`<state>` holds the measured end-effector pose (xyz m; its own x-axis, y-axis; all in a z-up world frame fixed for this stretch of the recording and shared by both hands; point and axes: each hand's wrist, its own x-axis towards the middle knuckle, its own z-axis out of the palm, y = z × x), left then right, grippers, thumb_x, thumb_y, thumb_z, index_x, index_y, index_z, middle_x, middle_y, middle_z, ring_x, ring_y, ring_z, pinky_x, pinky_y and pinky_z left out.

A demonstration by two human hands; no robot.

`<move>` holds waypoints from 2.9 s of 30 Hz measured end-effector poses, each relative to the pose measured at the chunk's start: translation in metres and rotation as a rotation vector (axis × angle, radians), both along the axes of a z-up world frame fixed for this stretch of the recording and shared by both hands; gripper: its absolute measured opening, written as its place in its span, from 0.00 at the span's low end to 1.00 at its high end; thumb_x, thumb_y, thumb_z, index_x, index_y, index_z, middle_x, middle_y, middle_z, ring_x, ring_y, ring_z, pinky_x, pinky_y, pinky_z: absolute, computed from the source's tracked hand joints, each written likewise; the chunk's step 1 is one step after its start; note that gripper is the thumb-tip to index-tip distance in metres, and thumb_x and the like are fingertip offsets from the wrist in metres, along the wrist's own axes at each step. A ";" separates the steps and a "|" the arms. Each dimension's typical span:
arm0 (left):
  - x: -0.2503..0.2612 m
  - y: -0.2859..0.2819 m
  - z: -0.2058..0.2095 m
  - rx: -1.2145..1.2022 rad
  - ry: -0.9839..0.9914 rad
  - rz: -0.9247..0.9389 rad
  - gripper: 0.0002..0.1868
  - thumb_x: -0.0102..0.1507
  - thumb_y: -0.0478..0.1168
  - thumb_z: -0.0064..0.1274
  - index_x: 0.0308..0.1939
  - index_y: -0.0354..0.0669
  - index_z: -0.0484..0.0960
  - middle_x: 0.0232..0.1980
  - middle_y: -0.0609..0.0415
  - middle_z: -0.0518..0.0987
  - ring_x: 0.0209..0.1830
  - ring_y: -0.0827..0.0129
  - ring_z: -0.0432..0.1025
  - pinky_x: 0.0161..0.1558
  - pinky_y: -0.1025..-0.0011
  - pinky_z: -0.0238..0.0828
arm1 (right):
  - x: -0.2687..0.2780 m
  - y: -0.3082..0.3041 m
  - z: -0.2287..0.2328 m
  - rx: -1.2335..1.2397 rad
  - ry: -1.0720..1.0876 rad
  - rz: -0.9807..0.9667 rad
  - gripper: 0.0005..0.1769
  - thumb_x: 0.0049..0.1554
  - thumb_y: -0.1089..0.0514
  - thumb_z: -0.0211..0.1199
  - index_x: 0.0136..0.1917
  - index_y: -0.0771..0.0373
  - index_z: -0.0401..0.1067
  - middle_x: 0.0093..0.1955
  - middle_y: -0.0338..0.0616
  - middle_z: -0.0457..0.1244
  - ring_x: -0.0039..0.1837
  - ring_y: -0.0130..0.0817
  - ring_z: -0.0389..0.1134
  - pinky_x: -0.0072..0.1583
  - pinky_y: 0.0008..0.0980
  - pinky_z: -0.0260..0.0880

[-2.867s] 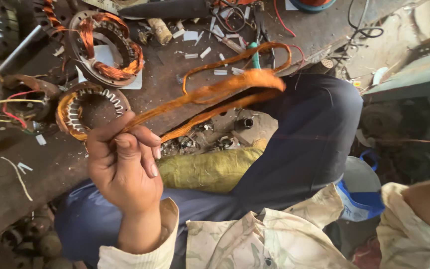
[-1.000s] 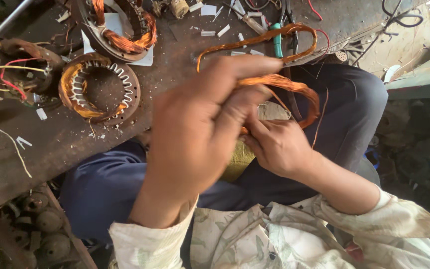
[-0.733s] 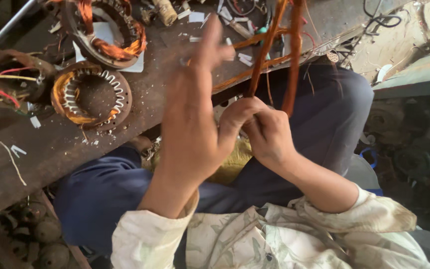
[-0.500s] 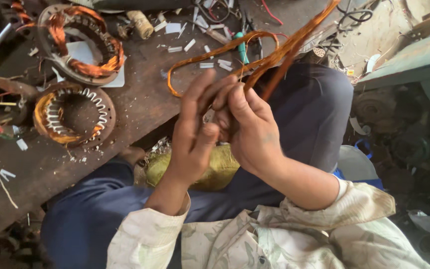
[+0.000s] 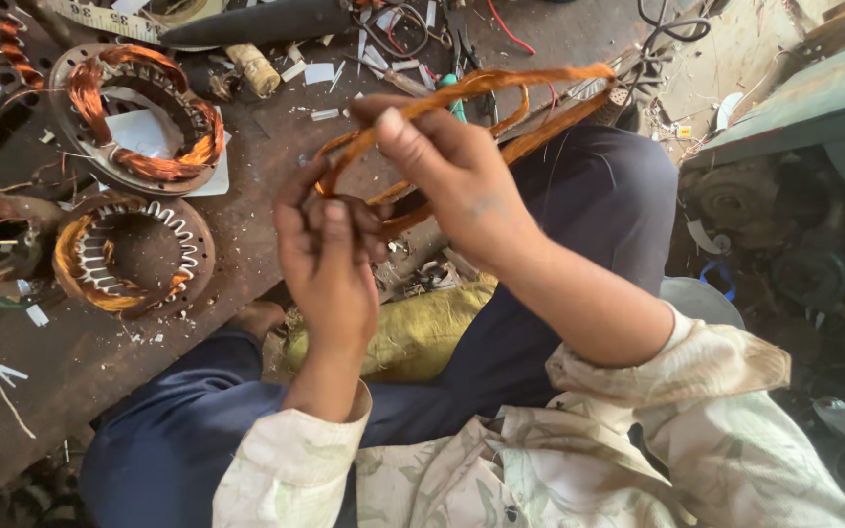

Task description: The person winds copper wire into the slots of a motor stator, then strips the insulation from the wire ends using a knife and pliers. The person continues winding the wire into the stator slots.

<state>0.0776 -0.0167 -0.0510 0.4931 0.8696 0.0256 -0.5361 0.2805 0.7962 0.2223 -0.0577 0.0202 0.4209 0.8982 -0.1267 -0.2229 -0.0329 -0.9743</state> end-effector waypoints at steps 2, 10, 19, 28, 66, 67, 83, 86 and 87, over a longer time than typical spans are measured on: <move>0.001 0.009 -0.009 -0.044 -0.103 0.005 0.20 0.79 0.38 0.46 0.74 0.38 0.65 0.35 0.55 0.73 0.30 0.78 0.62 0.43 0.75 0.68 | 0.004 -0.004 -0.010 -0.079 -0.262 0.182 0.27 0.65 0.43 0.55 0.69 0.62 0.69 0.58 0.43 0.69 0.58 0.34 0.71 0.58 0.37 0.76; 0.009 0.034 -0.033 -0.268 -0.060 0.051 0.20 0.76 0.40 0.44 0.71 0.39 0.64 0.39 0.54 0.73 0.26 0.79 0.58 0.38 0.74 0.64 | 0.035 -0.010 -0.041 0.175 -1.497 0.494 0.25 0.61 0.42 0.64 0.60 0.65 0.74 0.45 0.44 0.68 0.52 0.45 0.69 0.63 0.46 0.64; 0.002 0.038 -0.024 -0.143 -0.105 -0.034 0.25 0.77 0.41 0.46 0.77 0.46 0.59 0.42 0.56 0.76 0.25 0.82 0.56 0.38 0.75 0.62 | 0.093 -0.023 -0.016 0.517 -1.434 -0.090 0.17 0.56 0.72 0.76 0.53 0.66 0.72 0.55 0.52 0.70 0.57 0.49 0.72 0.56 0.41 0.74; -0.011 0.072 0.027 0.608 0.224 -0.165 0.27 0.78 0.41 0.53 0.78 0.52 0.60 0.39 0.54 0.82 0.32 0.78 0.71 0.39 0.78 0.66 | 0.180 -0.017 -0.035 0.140 -0.664 0.115 0.11 0.59 0.64 0.75 0.53 0.67 0.75 0.52 0.45 0.69 0.55 0.36 0.70 0.58 0.29 0.72; -0.019 0.114 0.007 1.885 0.760 -0.301 0.13 0.59 0.32 0.55 0.46 0.39 0.87 0.48 0.54 0.85 0.54 0.64 0.78 0.72 0.63 0.67 | 0.170 -0.028 -0.045 -0.280 -0.869 0.141 0.23 0.55 0.63 0.71 0.64 0.60 0.73 0.48 0.39 0.68 0.32 0.20 0.54 0.35 0.24 0.56; -0.019 0.114 0.006 1.876 0.761 -0.307 0.13 0.59 0.32 0.55 0.46 0.39 0.87 0.49 0.54 0.84 0.54 0.64 0.78 0.72 0.63 0.66 | 0.168 -0.025 -0.047 -0.264 -0.980 0.145 0.22 0.57 0.61 0.72 0.64 0.60 0.75 0.47 0.41 0.68 0.34 0.25 0.58 0.38 0.27 0.60; -0.023 0.107 0.001 1.546 0.725 -0.398 0.22 0.60 0.46 0.63 0.54 0.37 0.83 0.57 0.50 0.83 0.60 0.59 0.75 0.72 0.57 0.63 | 0.164 -0.025 -0.073 -0.229 -1.451 -0.008 0.07 0.60 0.59 0.69 0.52 0.60 0.81 0.48 0.47 0.69 0.48 0.48 0.71 0.52 0.44 0.71; -0.022 0.099 0.005 1.527 0.679 -0.296 0.24 0.64 0.49 0.62 0.60 0.42 0.79 0.61 0.52 0.81 0.64 0.61 0.74 0.75 0.58 0.61 | 0.159 -0.028 -0.063 -0.181 -1.471 -0.066 0.06 0.62 0.60 0.69 0.53 0.60 0.81 0.47 0.46 0.69 0.45 0.47 0.71 0.49 0.42 0.71; -0.018 0.095 0.005 1.519 0.665 -0.244 0.24 0.66 0.49 0.61 0.63 0.45 0.77 0.63 0.53 0.80 0.67 0.62 0.73 0.77 0.59 0.61 | 0.156 -0.029 -0.059 -0.158 -1.474 -0.084 0.06 0.63 0.60 0.70 0.54 0.61 0.81 0.46 0.46 0.68 0.45 0.46 0.71 0.48 0.41 0.71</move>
<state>0.0592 0.0783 -0.0455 0.8738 0.1595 0.4595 -0.0801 -0.8847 0.4593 0.3780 -0.0872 -0.0390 0.3021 0.8834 0.3582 0.9318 -0.1944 -0.3064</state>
